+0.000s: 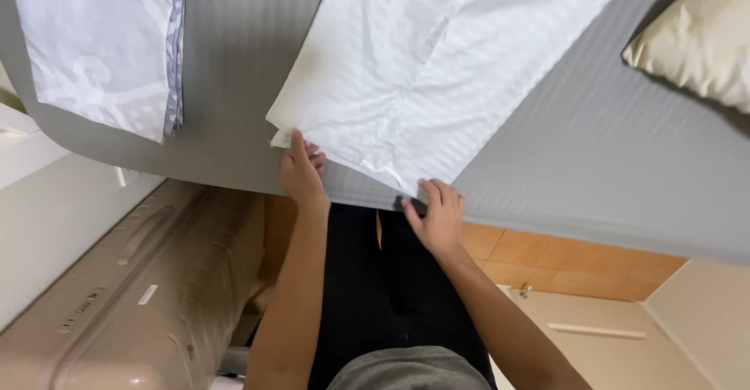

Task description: The person folds a patterned white sheet and a plain white sheet on a bed. They smooth the fabric, fold the items into smaller rectangles, and stack them neatly on the mattress.

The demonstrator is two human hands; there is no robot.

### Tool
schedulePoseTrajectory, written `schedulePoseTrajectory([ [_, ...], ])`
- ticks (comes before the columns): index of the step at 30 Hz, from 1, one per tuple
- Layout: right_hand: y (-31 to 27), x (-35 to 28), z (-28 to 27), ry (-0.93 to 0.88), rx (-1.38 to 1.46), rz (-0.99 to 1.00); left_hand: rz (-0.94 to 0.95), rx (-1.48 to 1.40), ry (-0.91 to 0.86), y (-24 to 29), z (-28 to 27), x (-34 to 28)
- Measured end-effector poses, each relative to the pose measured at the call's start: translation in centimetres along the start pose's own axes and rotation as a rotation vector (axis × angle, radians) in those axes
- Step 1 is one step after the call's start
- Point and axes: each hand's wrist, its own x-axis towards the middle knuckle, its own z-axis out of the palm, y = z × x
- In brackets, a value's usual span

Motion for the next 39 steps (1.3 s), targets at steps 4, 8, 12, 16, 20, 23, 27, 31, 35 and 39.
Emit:
schedulePoseTrajectory([
  [4,2.0,-2.6,4.3,0.187,-0.15,0.019,0.078,0.051,0.037,0.8,0.0,5.4],
  [8,3.0,-6.7,4.4,0.27,-0.11,0.003,0.15,-0.024,-0.124,-0.2,-2.1,6.0],
  [12,3.8,-8.4,4.4,0.448,-0.136,0.084,0.067,-0.225,-0.383,0.3,-3.1,5.0],
  [16,4.4,-8.6,6.7,0.53,-0.158,0.23,0.096,-0.164,-0.391,-1.5,-4.5,7.6],
  [20,3.5,-8.7,8.1,0.527,-0.182,0.196,0.304,-0.014,-0.37,0.1,-5.4,7.4],
  [23,3.1,-8.4,8.4,0.573,-0.208,0.228,0.484,0.063,-0.354,0.7,-5.6,8.0],
  [27,2.5,-8.5,8.0,0.561,-0.223,0.253,0.666,0.291,-0.253,2.8,-5.6,4.9],
  [31,2.2,-8.5,7.8,0.507,-0.195,0.274,0.784,0.636,-0.187,3.9,-5.4,3.2],
  [35,2.9,-8.5,8.2,0.492,-0.181,0.268,0.735,0.576,-0.264,3.3,-6.5,5.5],
  [39,2.9,-8.5,8.6,0.473,-0.2,0.235,0.701,0.476,-0.325,3.0,-7.8,6.8],
])
